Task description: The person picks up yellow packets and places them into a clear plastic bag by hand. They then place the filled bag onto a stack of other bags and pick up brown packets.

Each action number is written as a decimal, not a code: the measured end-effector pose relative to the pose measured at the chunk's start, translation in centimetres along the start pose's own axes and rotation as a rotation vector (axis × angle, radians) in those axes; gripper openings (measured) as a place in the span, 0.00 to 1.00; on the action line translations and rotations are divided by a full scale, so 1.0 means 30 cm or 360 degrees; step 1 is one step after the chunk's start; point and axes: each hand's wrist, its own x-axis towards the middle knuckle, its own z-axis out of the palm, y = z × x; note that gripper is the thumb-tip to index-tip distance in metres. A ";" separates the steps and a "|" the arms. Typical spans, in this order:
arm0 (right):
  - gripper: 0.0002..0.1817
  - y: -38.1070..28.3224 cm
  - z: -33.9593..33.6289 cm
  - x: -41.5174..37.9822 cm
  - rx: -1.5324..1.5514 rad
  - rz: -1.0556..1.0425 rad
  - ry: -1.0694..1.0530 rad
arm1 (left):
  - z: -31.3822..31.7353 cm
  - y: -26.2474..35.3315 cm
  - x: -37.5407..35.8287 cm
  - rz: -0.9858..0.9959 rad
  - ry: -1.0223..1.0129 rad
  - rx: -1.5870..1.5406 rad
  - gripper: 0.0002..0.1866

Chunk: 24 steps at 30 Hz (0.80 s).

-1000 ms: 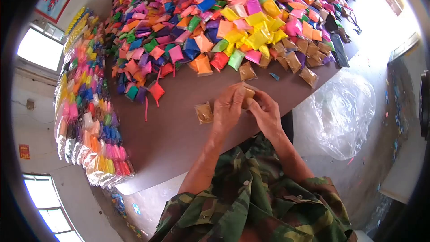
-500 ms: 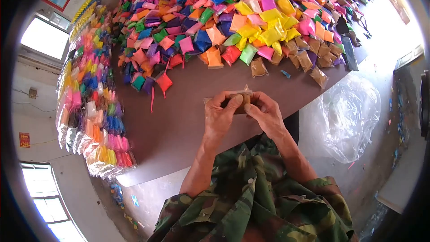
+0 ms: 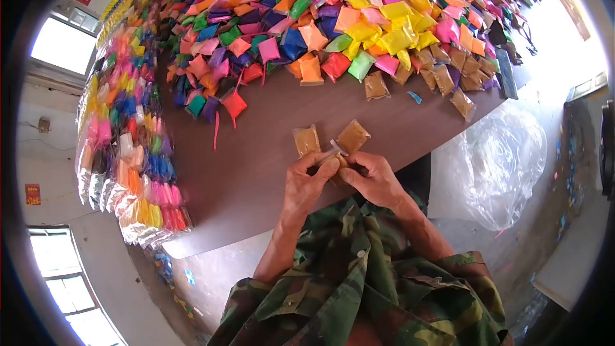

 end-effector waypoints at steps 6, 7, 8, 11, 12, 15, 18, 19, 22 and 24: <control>0.16 -0.021 0.045 0.016 0.0005 -0.0056 0.0053 | -0.024 -0.004 -0.001 0.0118 0.0013 0.0130 0.07; 0.15 -0.034 0.038 0.016 -0.0014 -0.0042 0.0030 | -0.027 -0.007 0.002 0.0173 -0.0021 0.0116 0.07; 0.15 -0.042 0.033 0.017 -0.0032 -0.0027 0.0006 | -0.030 -0.006 0.002 0.0123 -0.0029 0.0099 0.07; 0.14 -0.040 0.032 0.016 -0.0152 -0.0099 0.0064 | -0.029 0.009 -0.001 -0.0017 -0.0030 0.0071 0.07; 0.13 -0.030 0.033 0.016 -0.0162 -0.0113 0.0046 | -0.022 0.026 -0.004 -0.0060 -0.0014 0.0077 0.07; 0.11 -0.011 0.041 0.013 -0.0249 -0.0107 -0.0009 | -0.047 -0.005 -0.009 -0.0041 -0.0037 0.0135 0.09; 0.11 -0.051 0.043 0.005 -0.0355 -0.0041 -0.0023 | -0.057 -0.025 -0.014 0.0066 -0.0039 0.0166 0.09; 0.12 -0.054 0.050 0.001 -0.0321 -0.0024 -0.0026 | -0.056 -0.026 -0.020 0.0098 -0.0032 0.0169 0.09; 0.13 -0.063 0.055 0.006 -0.0372 -0.0050 -0.0093 | -0.054 -0.021 -0.032 0.0128 0.0014 0.0026 0.10; 0.13 -0.052 0.063 0.010 -0.0333 -0.0076 -0.0070 | -0.060 -0.010 -0.033 0.0042 0.0060 0.0053 0.11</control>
